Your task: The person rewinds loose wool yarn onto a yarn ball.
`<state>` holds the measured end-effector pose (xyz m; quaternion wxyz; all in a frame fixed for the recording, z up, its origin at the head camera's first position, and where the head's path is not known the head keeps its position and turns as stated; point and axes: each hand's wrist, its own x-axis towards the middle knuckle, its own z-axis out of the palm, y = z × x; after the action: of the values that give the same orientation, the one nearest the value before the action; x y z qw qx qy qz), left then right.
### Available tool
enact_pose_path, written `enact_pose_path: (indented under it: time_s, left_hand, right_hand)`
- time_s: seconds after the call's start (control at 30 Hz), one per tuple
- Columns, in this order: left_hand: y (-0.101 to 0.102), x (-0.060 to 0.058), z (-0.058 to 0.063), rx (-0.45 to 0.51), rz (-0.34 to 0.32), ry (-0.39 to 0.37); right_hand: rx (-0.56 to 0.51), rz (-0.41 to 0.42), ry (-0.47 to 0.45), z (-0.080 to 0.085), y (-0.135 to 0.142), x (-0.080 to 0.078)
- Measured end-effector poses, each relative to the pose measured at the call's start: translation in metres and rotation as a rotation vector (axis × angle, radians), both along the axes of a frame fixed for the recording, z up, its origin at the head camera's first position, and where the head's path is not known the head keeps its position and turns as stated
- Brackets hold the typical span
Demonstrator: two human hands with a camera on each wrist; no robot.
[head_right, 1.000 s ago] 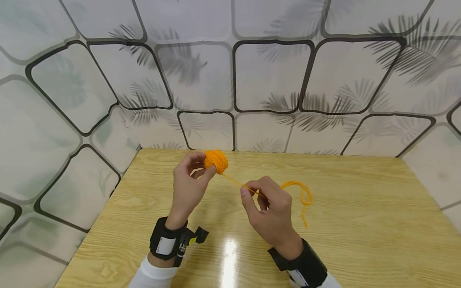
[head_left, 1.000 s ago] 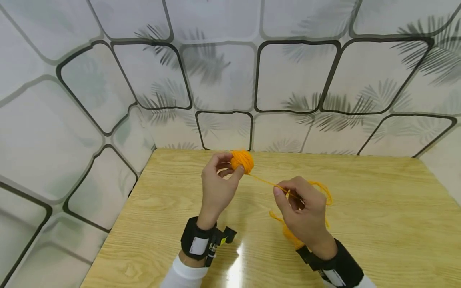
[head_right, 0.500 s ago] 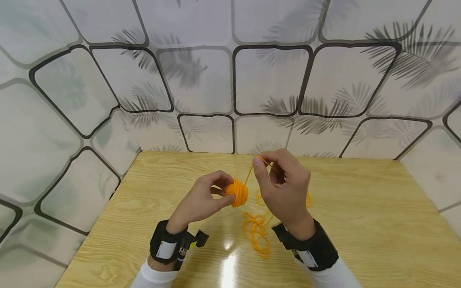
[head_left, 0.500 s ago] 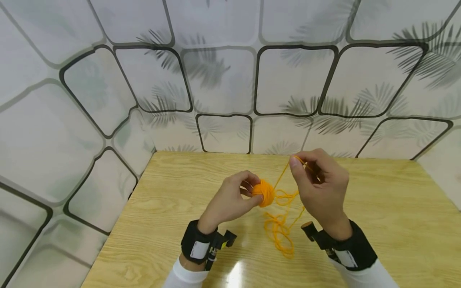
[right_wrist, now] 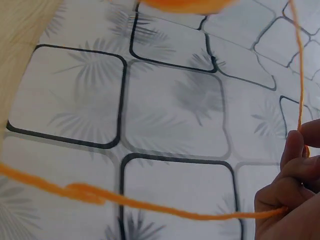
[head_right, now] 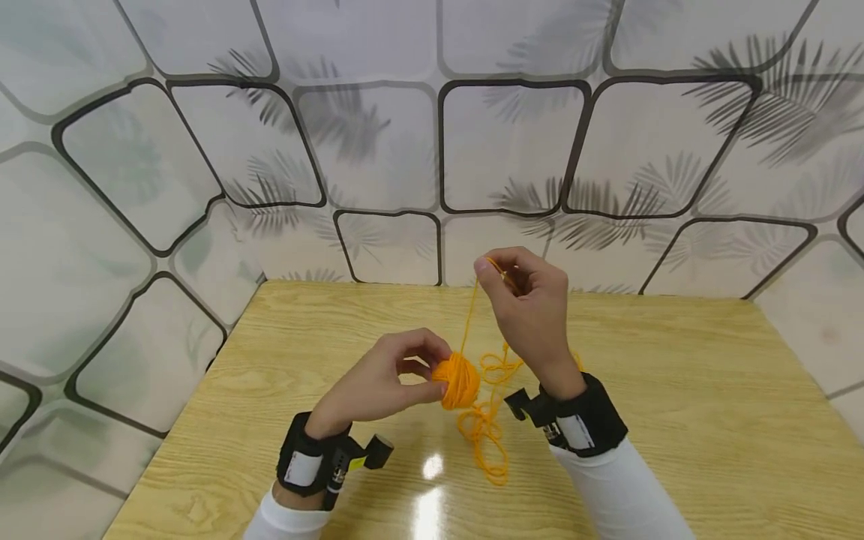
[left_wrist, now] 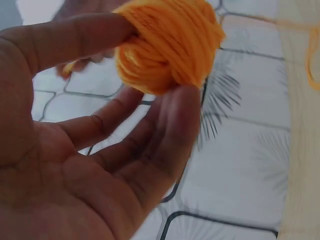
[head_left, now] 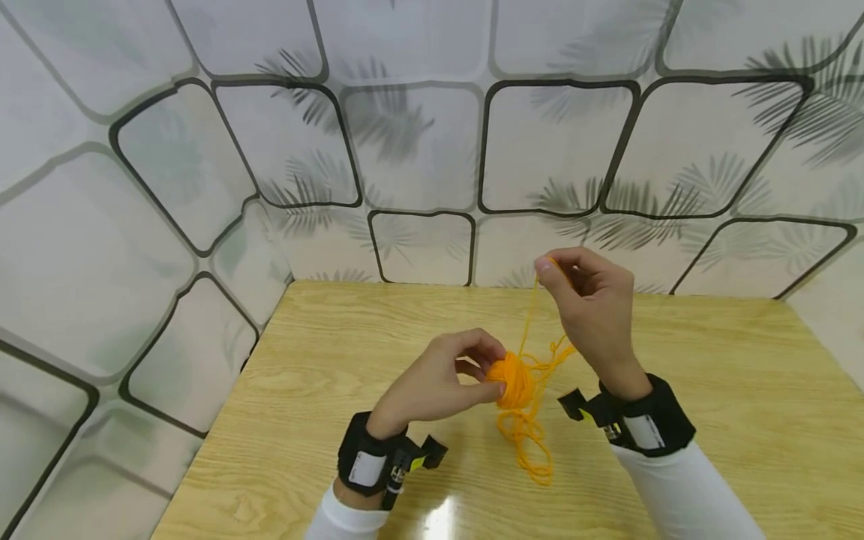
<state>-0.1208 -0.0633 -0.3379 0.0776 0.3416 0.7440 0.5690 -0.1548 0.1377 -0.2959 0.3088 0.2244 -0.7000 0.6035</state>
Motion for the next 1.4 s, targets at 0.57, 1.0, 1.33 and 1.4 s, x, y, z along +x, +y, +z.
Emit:
enact_pose_path:
  time_s: [0.57,1.0,1.33,1.4]
  left_hand:
    - [0.007,-0.004,0.005,0.442,0.547,0.071]
    - [0.009,-0.004,-0.011,-0.034,0.439,0.117]
    - [0.010,-0.005,-0.013,-0.061,0.296,0.047]
    - [0.010,-0.005,-0.013,-0.061,0.283,0.049]
  right_hand:
    - [0.190,0.097,0.166,-0.050,-0.048,0.051]
    - [0.204,-0.087,0.333,-0.013,-0.012,0.055]
    - [-0.023,-0.087,0.235,0.019,0.007,0.052]
    - [-0.053,-0.086,0.220,0.020,0.012,0.049]
